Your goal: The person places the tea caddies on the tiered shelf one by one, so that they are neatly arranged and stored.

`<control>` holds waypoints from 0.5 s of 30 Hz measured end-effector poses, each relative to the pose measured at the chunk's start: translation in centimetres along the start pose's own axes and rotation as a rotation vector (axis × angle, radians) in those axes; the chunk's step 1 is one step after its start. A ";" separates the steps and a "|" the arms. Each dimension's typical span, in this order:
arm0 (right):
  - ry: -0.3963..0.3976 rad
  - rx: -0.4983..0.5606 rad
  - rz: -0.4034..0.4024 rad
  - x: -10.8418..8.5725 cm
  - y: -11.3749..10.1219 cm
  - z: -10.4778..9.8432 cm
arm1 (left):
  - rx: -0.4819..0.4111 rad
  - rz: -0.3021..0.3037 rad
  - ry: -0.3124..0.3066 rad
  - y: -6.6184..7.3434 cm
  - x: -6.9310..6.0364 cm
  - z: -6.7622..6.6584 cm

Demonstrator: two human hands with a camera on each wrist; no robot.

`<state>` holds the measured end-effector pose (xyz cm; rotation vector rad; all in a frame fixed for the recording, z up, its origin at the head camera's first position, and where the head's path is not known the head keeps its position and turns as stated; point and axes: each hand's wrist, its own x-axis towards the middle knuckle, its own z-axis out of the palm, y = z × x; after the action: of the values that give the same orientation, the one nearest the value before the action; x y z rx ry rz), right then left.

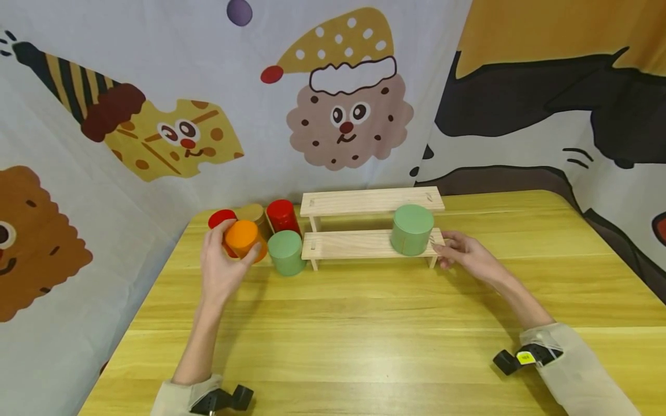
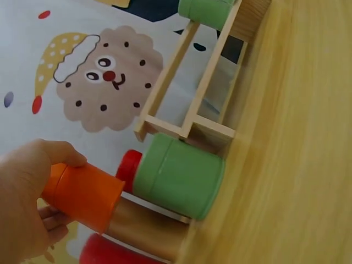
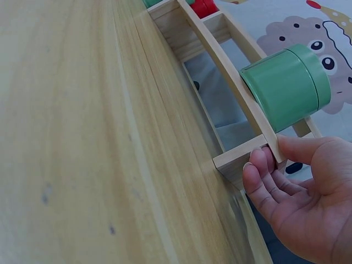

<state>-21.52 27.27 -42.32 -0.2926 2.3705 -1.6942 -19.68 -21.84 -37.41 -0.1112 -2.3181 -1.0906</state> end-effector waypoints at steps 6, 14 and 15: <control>0.000 -0.003 -0.001 0.0 0.0 0.0 | -0.002 0.021 0.012 1.0 0.2 -0.3; 0.003 -0.007 0.005 0.0 -0.1 0.0 | -0.004 0.065 0.014 2.5 0.1 -0.3; 0.003 -0.007 0.005 0.0 -0.1 0.0 | -0.008 0.070 0.010 2.7 0.0 -0.3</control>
<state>-21.55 27.22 -42.26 -0.2854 2.3777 -1.6857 -18.75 -20.29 -35.39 -0.1887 -2.2831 -1.0636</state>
